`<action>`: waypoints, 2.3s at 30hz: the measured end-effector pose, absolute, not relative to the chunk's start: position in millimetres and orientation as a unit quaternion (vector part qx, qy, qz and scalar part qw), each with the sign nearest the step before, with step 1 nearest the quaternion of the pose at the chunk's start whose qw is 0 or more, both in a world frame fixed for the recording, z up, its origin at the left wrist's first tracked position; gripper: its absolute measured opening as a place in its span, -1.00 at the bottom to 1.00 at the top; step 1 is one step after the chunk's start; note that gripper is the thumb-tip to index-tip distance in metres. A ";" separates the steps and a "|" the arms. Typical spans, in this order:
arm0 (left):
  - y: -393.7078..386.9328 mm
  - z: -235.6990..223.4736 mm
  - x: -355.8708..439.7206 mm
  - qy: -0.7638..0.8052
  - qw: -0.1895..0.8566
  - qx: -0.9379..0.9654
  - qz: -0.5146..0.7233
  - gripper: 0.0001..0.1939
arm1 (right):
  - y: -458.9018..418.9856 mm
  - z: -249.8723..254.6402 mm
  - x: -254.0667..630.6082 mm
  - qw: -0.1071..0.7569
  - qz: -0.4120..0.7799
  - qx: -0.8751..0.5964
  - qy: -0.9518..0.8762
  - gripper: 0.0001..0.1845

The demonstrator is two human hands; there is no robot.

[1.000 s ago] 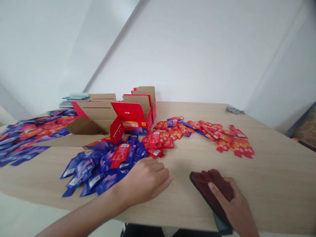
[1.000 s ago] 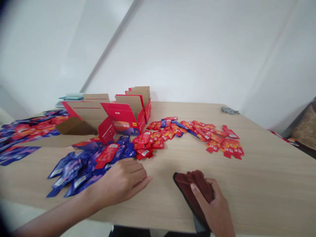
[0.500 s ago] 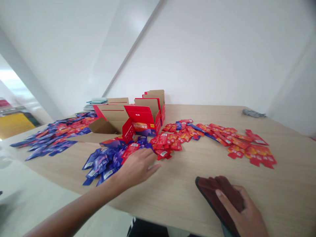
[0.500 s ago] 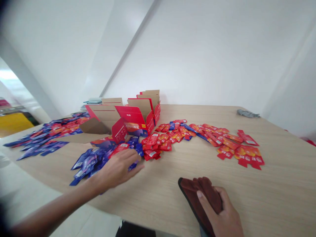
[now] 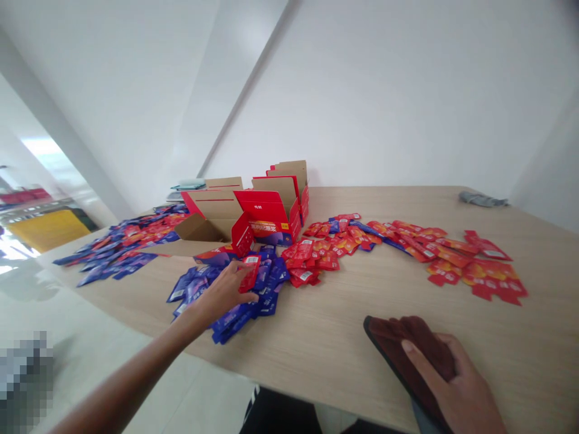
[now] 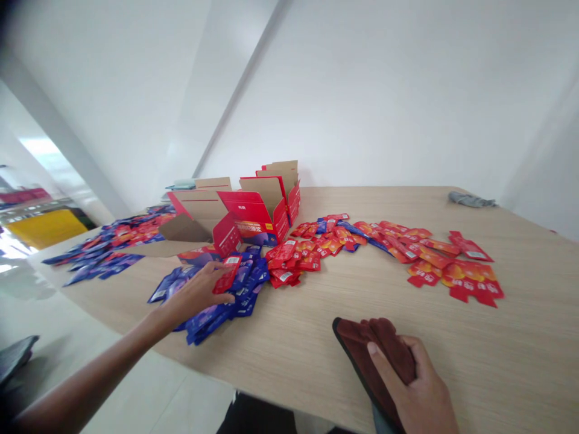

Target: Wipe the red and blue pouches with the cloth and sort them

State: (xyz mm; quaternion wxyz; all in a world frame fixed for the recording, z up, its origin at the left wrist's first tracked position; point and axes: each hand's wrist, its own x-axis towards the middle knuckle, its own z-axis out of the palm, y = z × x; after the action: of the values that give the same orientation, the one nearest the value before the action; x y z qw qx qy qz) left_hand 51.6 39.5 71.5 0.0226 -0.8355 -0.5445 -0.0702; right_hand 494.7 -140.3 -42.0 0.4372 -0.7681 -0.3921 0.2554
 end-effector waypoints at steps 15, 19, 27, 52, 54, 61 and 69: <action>27.0 105.8 38.6 -0.558 0.041 -0.826 -0.074 -0.51 | -140.4 -37.2 492.4 0.450 0.248 -0.759 -0.400 -0.26; 22.7 124.0 40.1 -0.593 0.100 -0.787 -0.141 -0.46 | -141.3 -33.4 489.6 0.454 0.235 -0.761 -0.401 -0.30; 40.0 148.7 138.2 -0.400 0.224 -0.870 -0.180 -0.59 | -141.0 -32.2 488.5 0.463 0.240 -0.757 -0.393 -0.28; 107.6 60.0 239.5 -0.333 0.194 -0.923 -0.011 -0.78 | -142.3 -21.4 477.5 0.486 0.223 -0.745 -0.398 -0.37; 108.2 56.6 241.5 -0.333 0.195 -0.922 0.002 -0.77 | -143.2 -19.3 475.4 0.491 0.222 -0.745 -0.393 -0.39; 106.0 61.7 251.4 -0.301 0.207 -0.931 0.006 -0.77 | -140.4 -32.7 486.9 0.470 0.251 -0.737 -0.416 -0.40; 99.9 55.0 260.6 -0.259 0.210 -0.943 0.004 -0.75 | -142.6 -24.4 477.2 0.501 0.245 -0.725 -0.405 -0.44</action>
State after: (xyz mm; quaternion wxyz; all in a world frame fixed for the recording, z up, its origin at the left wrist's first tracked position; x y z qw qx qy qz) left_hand 260.6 99.9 55.0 0.2096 -0.9427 -0.2594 0.0037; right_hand 477.2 -142.6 -24.4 0.5010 -0.7246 -0.4049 0.2447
